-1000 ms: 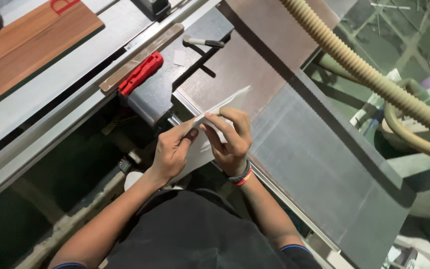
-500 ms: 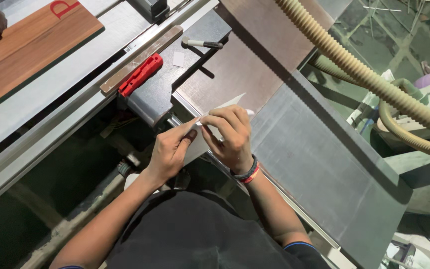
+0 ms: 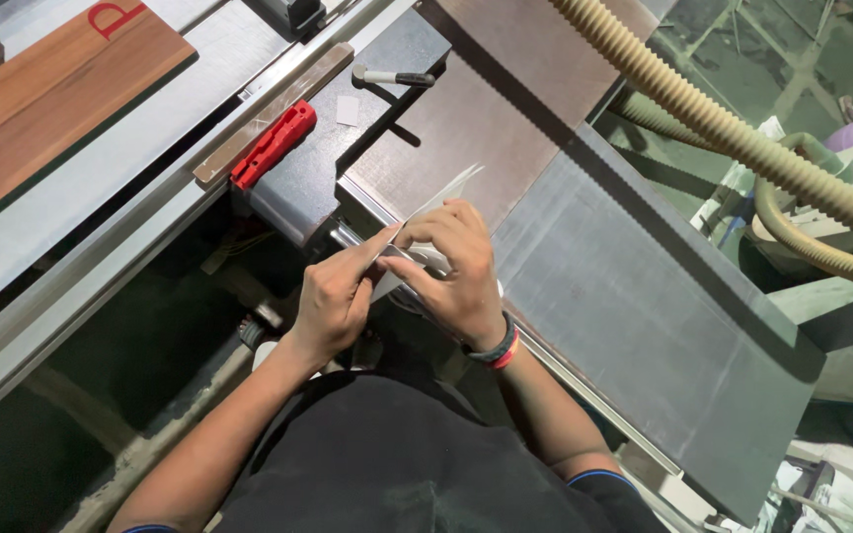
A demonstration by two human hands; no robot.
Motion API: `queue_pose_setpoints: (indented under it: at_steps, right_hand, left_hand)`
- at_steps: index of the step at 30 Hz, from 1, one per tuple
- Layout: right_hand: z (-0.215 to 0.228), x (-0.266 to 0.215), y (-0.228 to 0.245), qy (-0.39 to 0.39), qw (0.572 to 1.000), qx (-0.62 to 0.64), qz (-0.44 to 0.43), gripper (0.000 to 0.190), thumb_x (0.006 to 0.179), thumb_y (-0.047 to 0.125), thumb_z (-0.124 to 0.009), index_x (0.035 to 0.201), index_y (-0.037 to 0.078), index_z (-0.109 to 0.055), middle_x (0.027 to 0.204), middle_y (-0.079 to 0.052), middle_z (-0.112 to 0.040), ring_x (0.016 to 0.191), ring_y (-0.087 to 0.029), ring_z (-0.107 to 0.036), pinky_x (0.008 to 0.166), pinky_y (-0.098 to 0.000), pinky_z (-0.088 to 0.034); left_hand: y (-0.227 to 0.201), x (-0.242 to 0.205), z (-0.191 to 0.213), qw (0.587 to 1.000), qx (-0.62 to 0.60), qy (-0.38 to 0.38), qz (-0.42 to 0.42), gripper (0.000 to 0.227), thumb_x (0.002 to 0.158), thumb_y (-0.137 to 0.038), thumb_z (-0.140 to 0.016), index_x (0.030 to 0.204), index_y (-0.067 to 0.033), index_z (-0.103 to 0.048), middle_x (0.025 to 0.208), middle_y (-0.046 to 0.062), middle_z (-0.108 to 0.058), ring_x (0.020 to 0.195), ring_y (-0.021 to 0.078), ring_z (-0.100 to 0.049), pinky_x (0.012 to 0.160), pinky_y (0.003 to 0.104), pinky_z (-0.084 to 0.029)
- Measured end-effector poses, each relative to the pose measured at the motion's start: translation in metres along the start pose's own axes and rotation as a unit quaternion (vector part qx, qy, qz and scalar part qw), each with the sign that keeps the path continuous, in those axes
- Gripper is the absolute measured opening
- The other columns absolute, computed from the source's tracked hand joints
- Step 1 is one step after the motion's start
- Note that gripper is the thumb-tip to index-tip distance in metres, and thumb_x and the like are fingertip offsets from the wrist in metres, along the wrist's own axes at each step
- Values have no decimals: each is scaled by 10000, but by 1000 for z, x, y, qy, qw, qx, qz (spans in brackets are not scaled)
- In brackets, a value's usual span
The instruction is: The person applies small white labels to thin wooden strips on a table saw, referencing a printed sheet. They peel labels from a backing sheet and press them onto the wood, then adjust the saw's fence and continue applying labels to additional strips.
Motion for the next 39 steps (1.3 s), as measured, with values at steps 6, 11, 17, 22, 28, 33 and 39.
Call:
queue_pose_setpoints:
  at_steps: [6,11,17,22,28,33,39]
  right_hand:
    - [-3,-1,-17,43,996,34,-71,152,831,71,-763,916,23,-646,912,-82,-668,936,-268,-613,909,-341,-467]
    - [-5,-1,-41,100,978,103,-152,156,889,84,-719,1002,-3,-656,934,-73,-699,906,-183,-687,841,-299,-529]
    - [-8,11,-71,203,942,195,-184,156,951,123,-740,1000,-6,-670,917,-30,-710,905,-94,-637,839,-274,-525]
    - [-9,17,-82,240,910,262,-215,165,961,133,-737,1029,-11,-691,942,-4,-704,908,-67,-620,829,-254,-514]
    - [-9,29,-82,312,859,316,-255,208,940,169,-764,1059,9,-705,984,-7,-727,928,-84,-654,858,-252,-524]
    - [-6,35,-74,352,861,280,-238,342,853,201,-838,1099,20,-682,1042,-27,-717,984,-100,-647,897,-276,-515]
    - [-11,38,-65,345,908,164,-174,395,852,232,-798,1125,-20,-667,1050,-88,-716,987,-133,-623,911,-299,-504]
  left_hand:
    - [5,-1,-6,999,-19,18,36,503,940,7,-534,1443,-4,-562,1146,208,-722,940,319,-753,857,369,-592]
    - [18,2,-4,993,-101,61,27,512,1080,-239,-527,1527,5,-475,1348,228,-649,1203,343,-672,1032,396,-511]
    - [35,3,0,980,-148,124,48,535,1074,-251,-543,1547,-17,-453,1399,182,-640,1251,305,-651,1092,389,-479]
    - [44,3,6,955,-207,183,105,602,1005,-183,-588,1561,-43,-404,1435,160,-623,1149,258,-659,971,355,-534]
    - [51,3,8,961,-180,202,57,761,883,-152,-733,1555,-25,-398,1489,196,-585,1232,261,-645,1069,374,-488]
    - [55,3,-2,970,-182,151,47,715,934,-112,-723,1565,0,-404,1527,199,-565,1362,282,-587,1154,390,-430]
    - [43,11,-7,985,-154,62,47,689,907,-48,-647,1546,38,-403,1448,256,-601,1281,293,-645,1064,368,-472]
Point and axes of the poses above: each hand's wrist, its own x-axis towards the middle knuckle, its own z-axis out of the back of the hand, y = z × x, the point moved 4 cm from there along x, towards the middle knuckle
